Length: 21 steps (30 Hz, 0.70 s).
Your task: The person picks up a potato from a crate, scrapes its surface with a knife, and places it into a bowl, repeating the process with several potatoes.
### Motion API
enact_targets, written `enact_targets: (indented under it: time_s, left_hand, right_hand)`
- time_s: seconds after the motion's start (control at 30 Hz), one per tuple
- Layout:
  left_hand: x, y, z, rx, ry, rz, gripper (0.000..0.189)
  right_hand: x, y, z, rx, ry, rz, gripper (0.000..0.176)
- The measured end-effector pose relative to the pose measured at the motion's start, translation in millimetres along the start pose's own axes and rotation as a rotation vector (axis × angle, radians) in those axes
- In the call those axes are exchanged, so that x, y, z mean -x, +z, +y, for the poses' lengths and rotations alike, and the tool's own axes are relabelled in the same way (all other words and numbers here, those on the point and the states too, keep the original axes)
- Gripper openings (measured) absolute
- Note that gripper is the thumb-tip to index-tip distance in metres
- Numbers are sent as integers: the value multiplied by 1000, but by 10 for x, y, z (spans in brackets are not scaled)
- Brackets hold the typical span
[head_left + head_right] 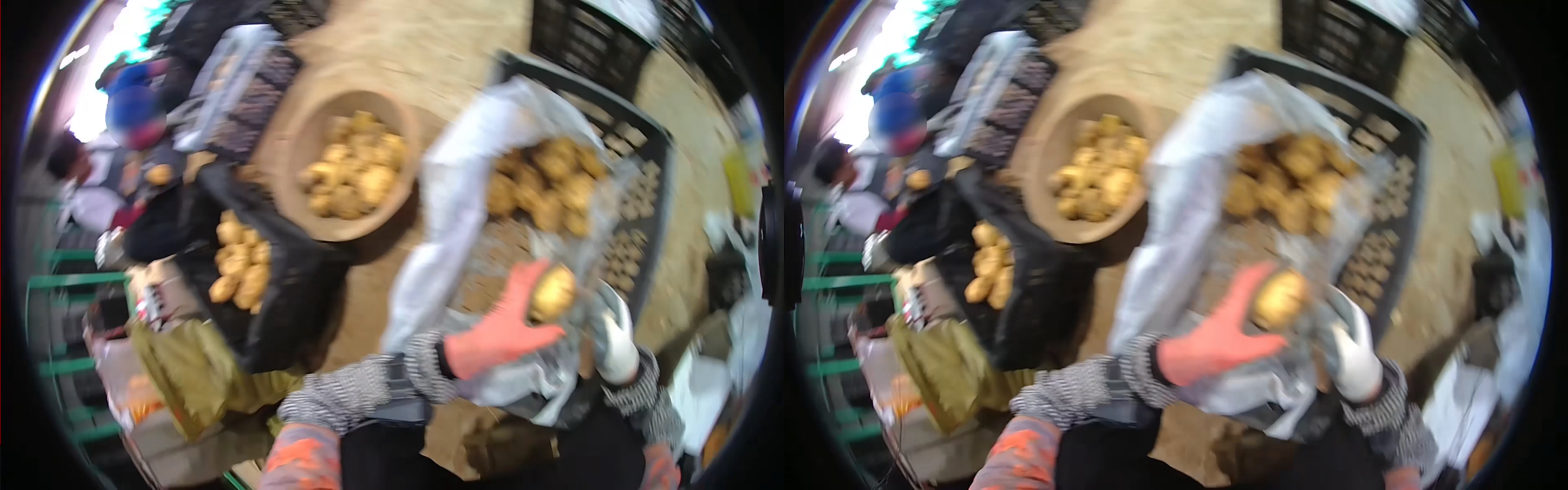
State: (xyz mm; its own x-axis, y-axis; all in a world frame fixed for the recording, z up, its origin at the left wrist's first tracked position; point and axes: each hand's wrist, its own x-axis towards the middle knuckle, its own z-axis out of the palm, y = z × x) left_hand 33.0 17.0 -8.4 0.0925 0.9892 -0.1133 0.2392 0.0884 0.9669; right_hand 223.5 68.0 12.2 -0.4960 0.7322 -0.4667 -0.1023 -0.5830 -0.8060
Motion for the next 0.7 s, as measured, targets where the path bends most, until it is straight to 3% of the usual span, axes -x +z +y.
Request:
enact_targets:
  time_s: [0.07, 0.13, 0.2, 0.27, 0.33, 0.4, 0.43, 0.53, 0.7]
  left_hand:
    - [-85, -158, 237, 901, -669, -217, 77]
    - [-62, -175, 123, 911, -551, -112, 79]
    - [-63, -95, 111, 982, -476, -96, 81]
    - [-9, -168, 170, 359, -264, -15, 83]
    - [-37, -92, 125, 147, -36, 88, 84]
    - [-36, -48, 93, 398, -213, 103, 80]
    - [-72, -64, 121, 529, -171, 76, 78]
    - [-97, -112, 118, 338, -150, 47, 77]
    - [-107, -88, 111, 344, -120, 53, 77]
  right_hand:
    - [-5, 11, 0, -6, 19, -60, 51]
    - [-23, 40, -43, 22, -103, -128, 44]
    - [-82, -83, 46, 27, -21, -26, 40]
    - [-81, 96, -48, -61, -5, 52, 47]
    - [-67, 14, -41, -72, 57, -28, 37]
    - [-87, 50, -77, -27, -13, -78, 30]
    - [-103, 34, -62, 30, 33, -61, 30]
    - [-124, 54, -95, 71, 100, -39, 29]
    - [-120, 79, -146, 81, 131, -30, 25]
